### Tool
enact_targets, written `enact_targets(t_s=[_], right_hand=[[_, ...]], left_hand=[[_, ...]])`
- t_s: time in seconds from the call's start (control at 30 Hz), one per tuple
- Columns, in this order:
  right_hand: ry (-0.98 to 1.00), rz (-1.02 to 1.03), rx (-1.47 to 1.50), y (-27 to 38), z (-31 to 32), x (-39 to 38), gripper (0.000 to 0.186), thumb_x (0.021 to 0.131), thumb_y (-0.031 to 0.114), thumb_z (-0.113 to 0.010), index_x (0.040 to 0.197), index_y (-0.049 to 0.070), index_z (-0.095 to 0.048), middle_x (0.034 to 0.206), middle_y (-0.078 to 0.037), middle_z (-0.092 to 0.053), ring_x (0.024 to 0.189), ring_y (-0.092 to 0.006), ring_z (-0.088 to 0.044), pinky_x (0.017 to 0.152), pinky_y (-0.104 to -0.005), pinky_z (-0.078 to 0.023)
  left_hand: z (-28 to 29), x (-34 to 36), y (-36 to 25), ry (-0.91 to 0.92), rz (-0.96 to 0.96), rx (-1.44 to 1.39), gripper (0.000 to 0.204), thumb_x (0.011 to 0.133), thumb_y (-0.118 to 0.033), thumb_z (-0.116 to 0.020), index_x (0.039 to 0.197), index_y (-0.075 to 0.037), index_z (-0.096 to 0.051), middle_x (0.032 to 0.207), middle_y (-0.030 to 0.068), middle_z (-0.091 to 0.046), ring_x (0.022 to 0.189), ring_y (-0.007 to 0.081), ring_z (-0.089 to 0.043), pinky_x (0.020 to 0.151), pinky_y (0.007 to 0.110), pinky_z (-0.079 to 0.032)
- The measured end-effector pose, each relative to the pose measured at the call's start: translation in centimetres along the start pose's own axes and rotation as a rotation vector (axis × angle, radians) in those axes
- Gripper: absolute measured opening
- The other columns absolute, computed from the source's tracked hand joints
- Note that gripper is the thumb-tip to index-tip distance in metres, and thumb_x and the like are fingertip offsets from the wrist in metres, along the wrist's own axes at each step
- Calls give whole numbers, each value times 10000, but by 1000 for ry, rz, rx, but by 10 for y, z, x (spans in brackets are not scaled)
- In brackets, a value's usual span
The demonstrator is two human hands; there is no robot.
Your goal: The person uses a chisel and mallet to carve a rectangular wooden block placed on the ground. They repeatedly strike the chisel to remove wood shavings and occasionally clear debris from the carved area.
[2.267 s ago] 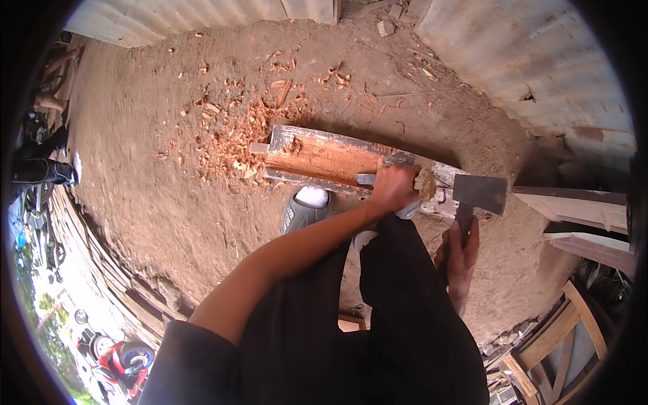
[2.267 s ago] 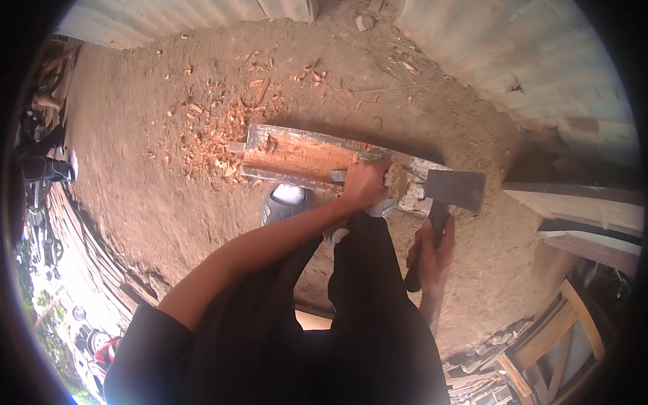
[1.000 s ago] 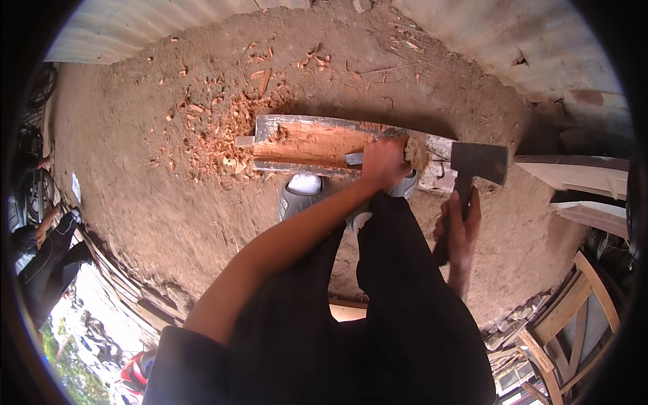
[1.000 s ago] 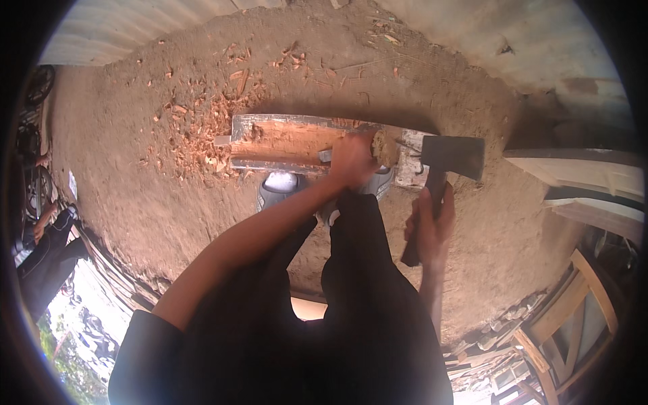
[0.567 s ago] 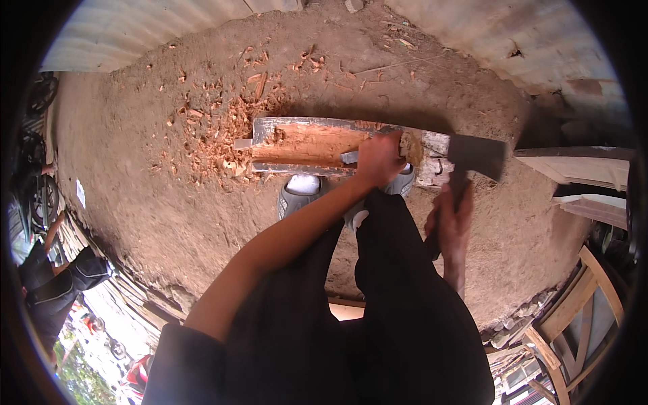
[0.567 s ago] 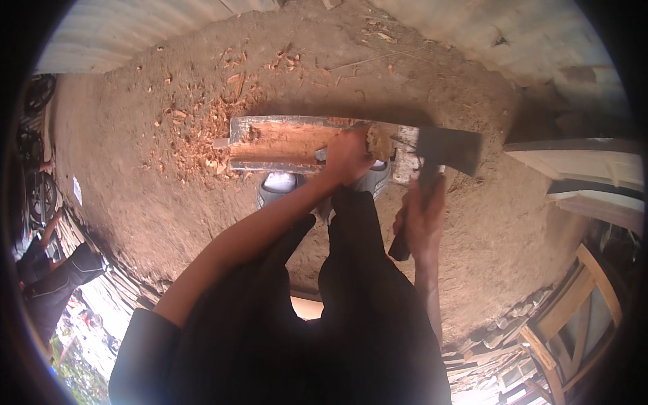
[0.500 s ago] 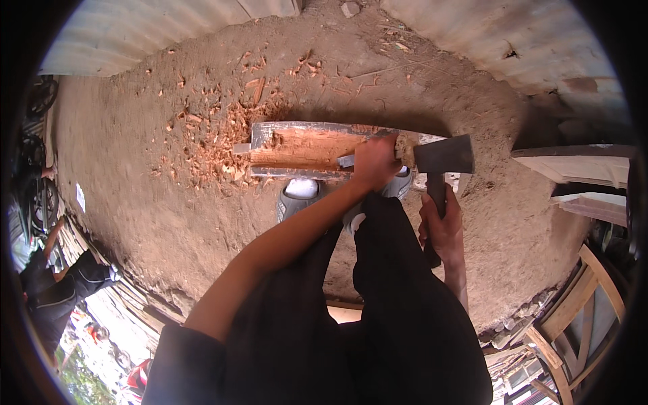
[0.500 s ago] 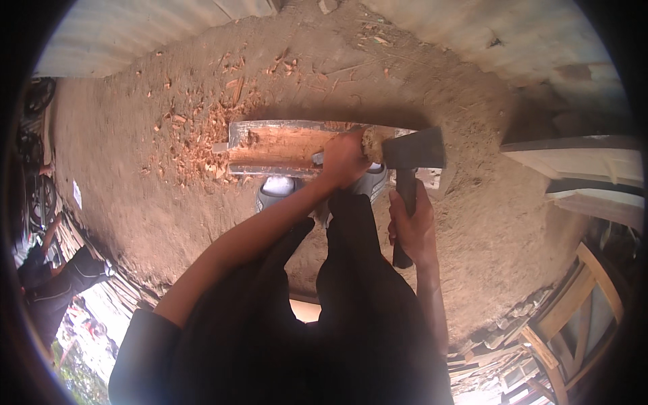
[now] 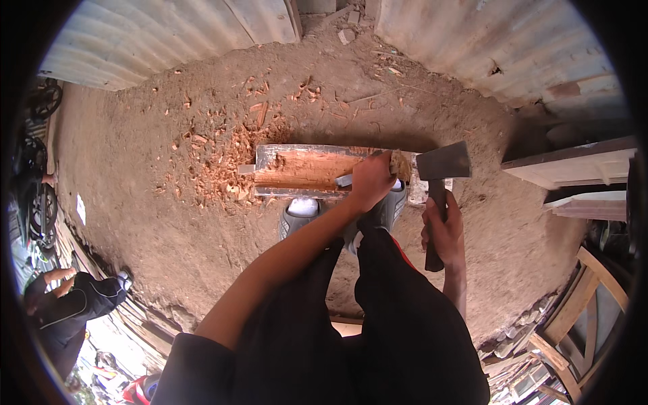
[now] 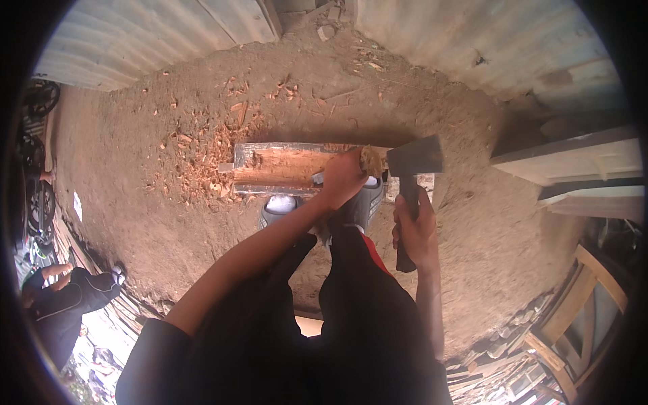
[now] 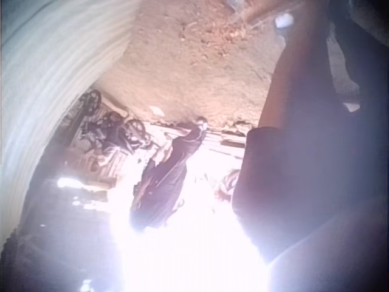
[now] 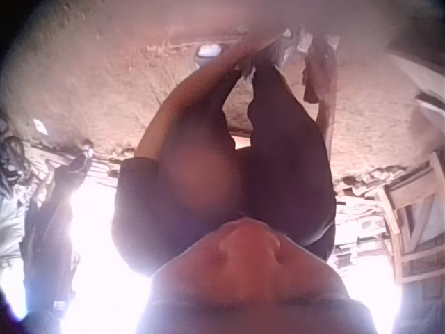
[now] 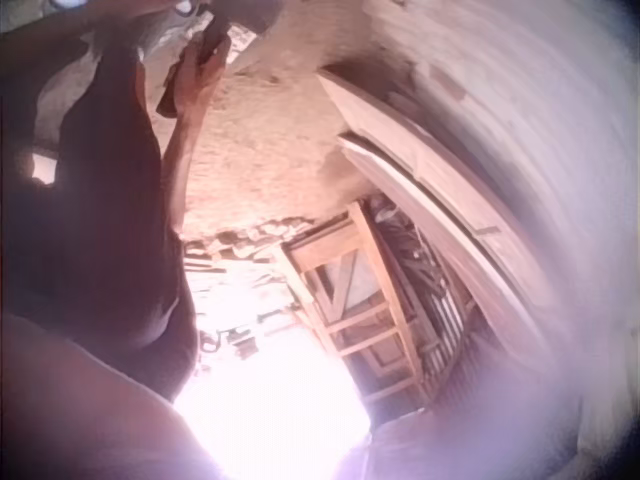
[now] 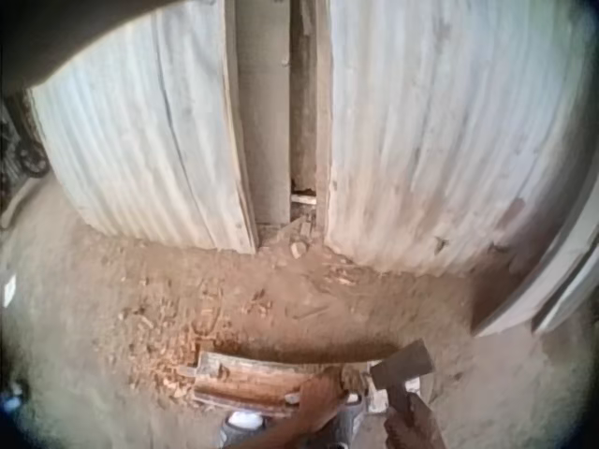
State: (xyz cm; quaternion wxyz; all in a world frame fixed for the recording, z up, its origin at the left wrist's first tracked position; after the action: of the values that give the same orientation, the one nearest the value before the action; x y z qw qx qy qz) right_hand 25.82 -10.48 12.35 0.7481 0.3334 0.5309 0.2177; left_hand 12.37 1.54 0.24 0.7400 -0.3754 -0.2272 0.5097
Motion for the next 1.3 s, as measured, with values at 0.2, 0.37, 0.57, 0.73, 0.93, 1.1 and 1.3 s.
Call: enact_targets(t_s=[0.2, 0.37, 0.57, 0.73, 0.93, 1.1, 1.3], right_hand=[[-16, 34, -84, -14, -5, 11, 243, 1072, 289, -607, 1161, 95, -491, 726, -4, -514, 471, -86, -501, 386, -278, -418], [-138, 93, 53, -4, 4, 13, 262, 1068, 322, -617, 1169, 107, -507, 747, 3, -516, 478, -82, -503, 385, -272, -408], [50, -161, 41, -18, 1, 11, 276, 1062, 348, -629, 1216, 141, -531, 762, -3, -539, 480, -98, -510, 382, -277, -418], [-165, 27, 138, -22, 1, 12, 272, 1067, 371, -615, 1186, 144, -523, 774, -11, -544, 478, -106, -516, 385, -281, -425], [169, -210, -96, -29, -16, 17, 272, 1061, 358, -624, 1184, 137, -525, 724, -13, -529, 476, -111, -523, 390, -291, -432], [-82, -78, 62, -29, 7, 13, 295, 1076, 378, -598, 1230, 136, -530, 797, -19, -541, 479, -106, -507, 380, -291, -431], [-150, 99, 176, -10, -17, -4, 333, 1083, 358, -584, 1304, 117, -527, 787, -28, -537, 473, -106, -491, 382, -281, -416]], left_hand=[[-1, 0, -5, 21, -38, -2, 262, 793, -177, -771, 1002, -71, -653, 811, 196, -714, 792, 415, -721, 668, 515, -574], [-2, 1, 0, -1, -49, -41, 278, 788, -181, -777, 995, -64, -633, 814, 193, -713, 812, 412, -720, 685, 523, -570], [-2, 1, 2, 21, -35, 5, 265, 779, -167, -773, 962, -49, -622, 810, 199, -708, 840, 409, -718, 718, 531, -560], [0, 2, -3, 45, -12, 8, 234, 780, -148, -760, 938, -40, -625, 810, 207, -706, 838, 414, -717, 717, 530, -557], [-2, 5, 9, 32, -53, 17, 243, 768, -143, -770, 949, -46, -641, 791, 196, -708, 826, 405, -723, 712, 530, -562], [-3, 3, 4, 146, -21, 10, 263, 796, -161, -777, 1000, -42, -662, 878, 206, -728, 880, 402, -727, 770, 518, -568], [-8, 6, 4, 173, 14, 18, 281, 809, -190, -789, 1015, -45, -666, 898, 206, -736, 886, 402, -729, 783, 513, -572]])
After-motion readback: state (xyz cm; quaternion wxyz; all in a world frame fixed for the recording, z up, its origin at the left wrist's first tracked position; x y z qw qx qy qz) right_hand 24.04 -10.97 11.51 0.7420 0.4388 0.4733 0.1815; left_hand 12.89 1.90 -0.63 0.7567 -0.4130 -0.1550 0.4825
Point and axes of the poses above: each hand's wrist, its own x-axis towards the middle knuckle, its own z-axis out of the back of the hand, y = z × x, the point moved 6 cm from there along x, towards the middle knuckle
